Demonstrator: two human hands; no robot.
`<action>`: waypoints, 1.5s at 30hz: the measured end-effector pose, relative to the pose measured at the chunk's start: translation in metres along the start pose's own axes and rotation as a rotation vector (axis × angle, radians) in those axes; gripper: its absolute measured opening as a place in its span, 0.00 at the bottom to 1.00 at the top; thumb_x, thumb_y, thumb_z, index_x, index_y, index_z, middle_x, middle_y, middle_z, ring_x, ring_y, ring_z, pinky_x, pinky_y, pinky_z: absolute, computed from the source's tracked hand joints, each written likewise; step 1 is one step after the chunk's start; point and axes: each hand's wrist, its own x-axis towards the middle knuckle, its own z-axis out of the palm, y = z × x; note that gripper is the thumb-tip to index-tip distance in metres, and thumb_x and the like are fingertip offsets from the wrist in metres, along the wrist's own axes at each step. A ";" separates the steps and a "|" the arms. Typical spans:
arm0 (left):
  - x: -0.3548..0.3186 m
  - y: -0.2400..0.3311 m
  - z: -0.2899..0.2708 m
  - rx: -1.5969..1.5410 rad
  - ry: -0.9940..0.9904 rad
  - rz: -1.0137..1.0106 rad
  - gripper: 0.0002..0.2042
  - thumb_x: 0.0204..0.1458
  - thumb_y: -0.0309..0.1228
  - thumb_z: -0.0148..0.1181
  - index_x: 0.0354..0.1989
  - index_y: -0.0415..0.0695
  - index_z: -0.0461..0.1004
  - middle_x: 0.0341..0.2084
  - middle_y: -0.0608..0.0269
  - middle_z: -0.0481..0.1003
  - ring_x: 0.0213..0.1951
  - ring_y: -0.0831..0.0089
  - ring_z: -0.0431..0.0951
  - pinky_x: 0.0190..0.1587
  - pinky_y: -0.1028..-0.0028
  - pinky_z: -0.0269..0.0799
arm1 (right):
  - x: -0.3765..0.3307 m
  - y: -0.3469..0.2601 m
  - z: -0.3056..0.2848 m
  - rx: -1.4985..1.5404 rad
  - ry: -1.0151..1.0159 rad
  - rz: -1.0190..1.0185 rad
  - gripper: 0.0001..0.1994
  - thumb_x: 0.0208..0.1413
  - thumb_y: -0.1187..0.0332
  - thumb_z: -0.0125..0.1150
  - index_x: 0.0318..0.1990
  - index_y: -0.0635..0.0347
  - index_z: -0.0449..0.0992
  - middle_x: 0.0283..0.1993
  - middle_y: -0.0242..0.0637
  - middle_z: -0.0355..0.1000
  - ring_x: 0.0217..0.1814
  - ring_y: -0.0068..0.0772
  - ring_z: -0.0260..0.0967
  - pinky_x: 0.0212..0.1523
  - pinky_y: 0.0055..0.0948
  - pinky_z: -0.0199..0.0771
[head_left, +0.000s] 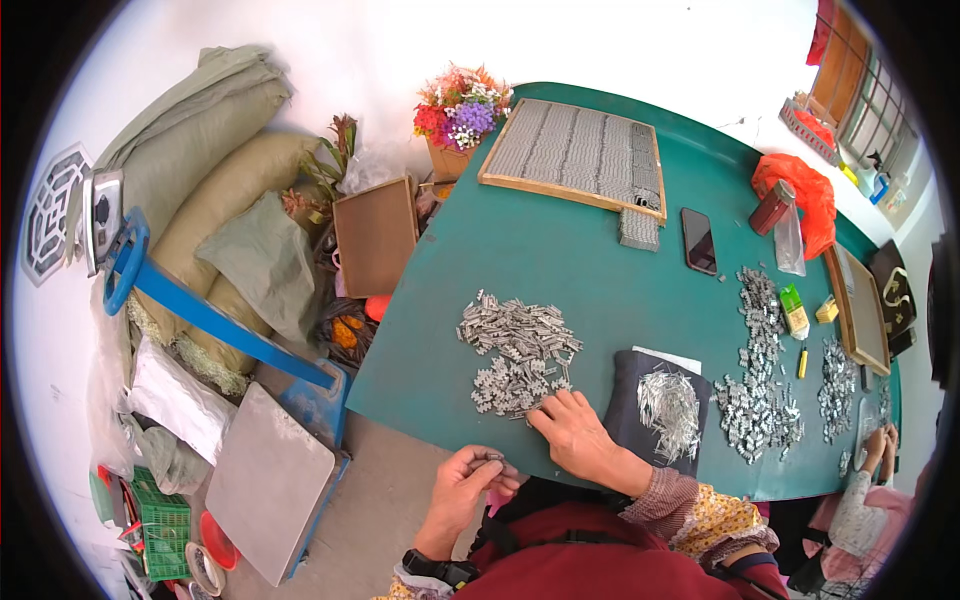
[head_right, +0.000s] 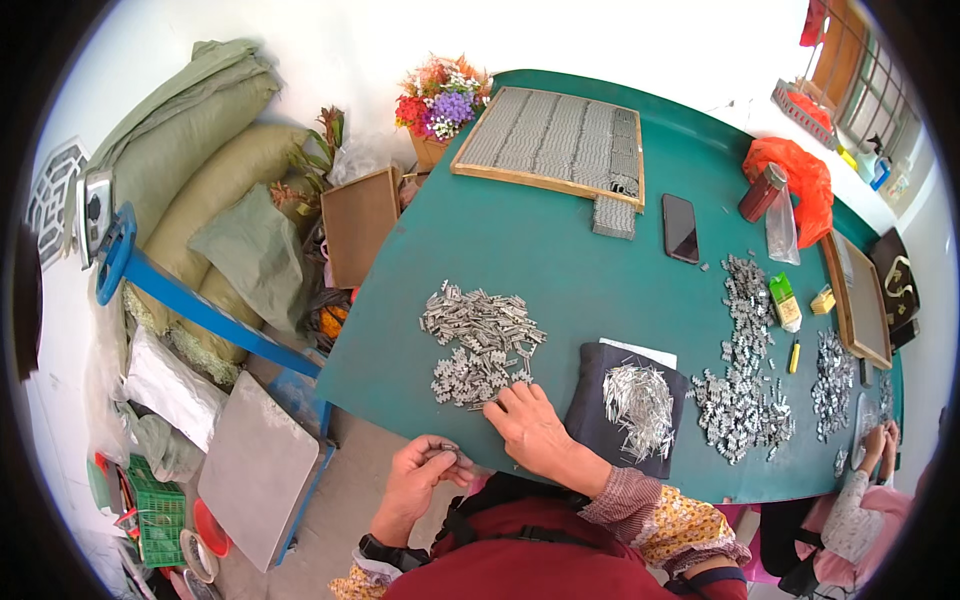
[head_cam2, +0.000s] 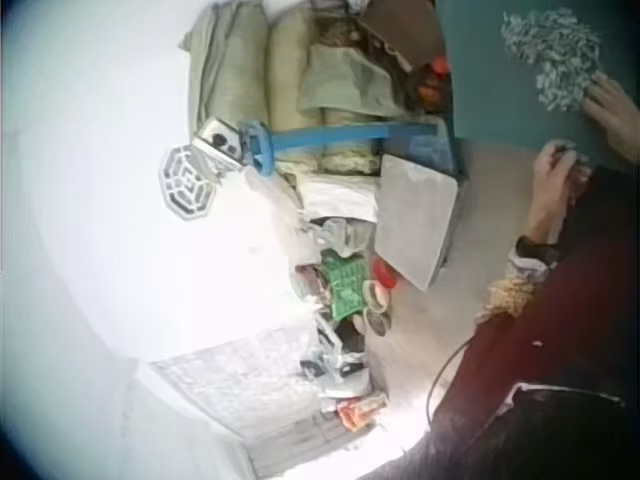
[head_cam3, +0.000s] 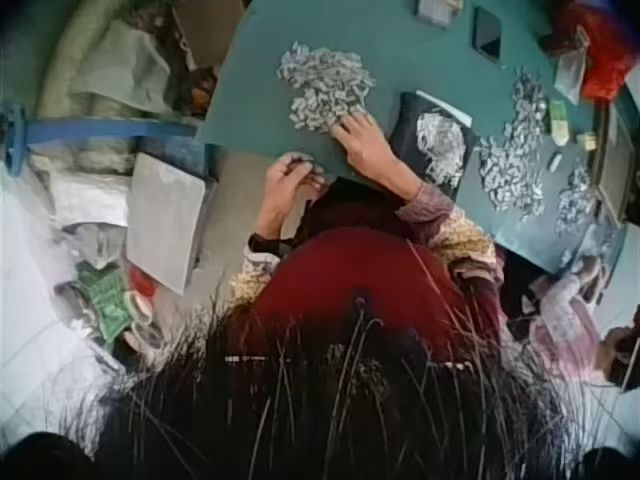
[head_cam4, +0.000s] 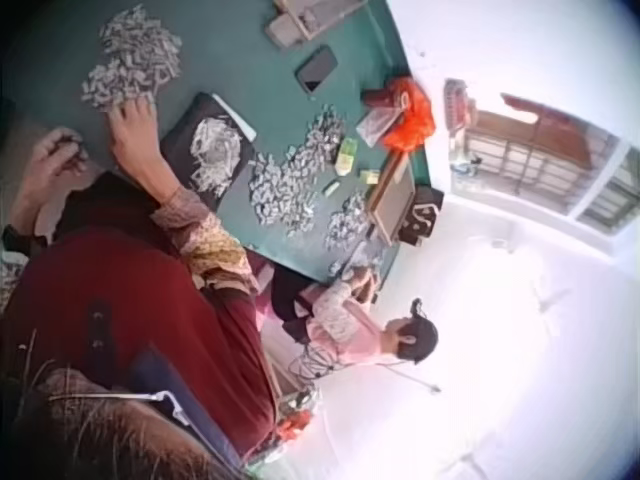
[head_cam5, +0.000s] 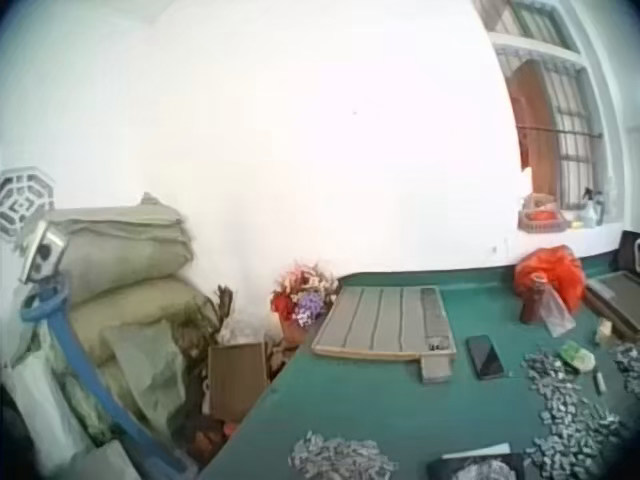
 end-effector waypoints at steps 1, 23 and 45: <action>0.001 -0.002 0.004 -0.007 0.001 0.006 0.06 0.60 0.22 0.53 0.43 0.33 0.70 0.35 0.45 0.78 0.33 0.60 0.82 0.35 0.66 0.81 | -0.005 0.004 -0.004 0.038 0.022 -0.033 0.18 0.40 0.80 0.55 0.43 0.58 0.74 0.37 0.39 0.66 0.43 0.44 0.63 0.45 0.41 0.62; 0.010 0.003 0.027 0.046 0.137 0.104 0.05 0.56 0.19 0.57 0.39 0.32 0.73 0.32 0.52 0.79 0.30 0.66 0.81 0.33 0.71 0.80 | -0.006 -0.022 0.006 0.489 0.181 0.188 0.08 0.50 0.78 0.61 0.37 0.65 0.68 0.35 0.51 0.69 0.39 0.57 0.68 0.39 0.48 0.68; 0.017 0.002 0.022 -0.003 0.133 0.111 0.07 0.60 0.22 0.52 0.43 0.32 0.70 0.33 0.45 0.78 0.31 0.61 0.82 0.35 0.68 0.81 | 0.017 -0.010 0.011 0.160 0.206 0.096 0.05 0.48 0.75 0.60 0.34 0.61 0.73 0.33 0.43 0.68 0.38 0.48 0.68 0.41 0.43 0.67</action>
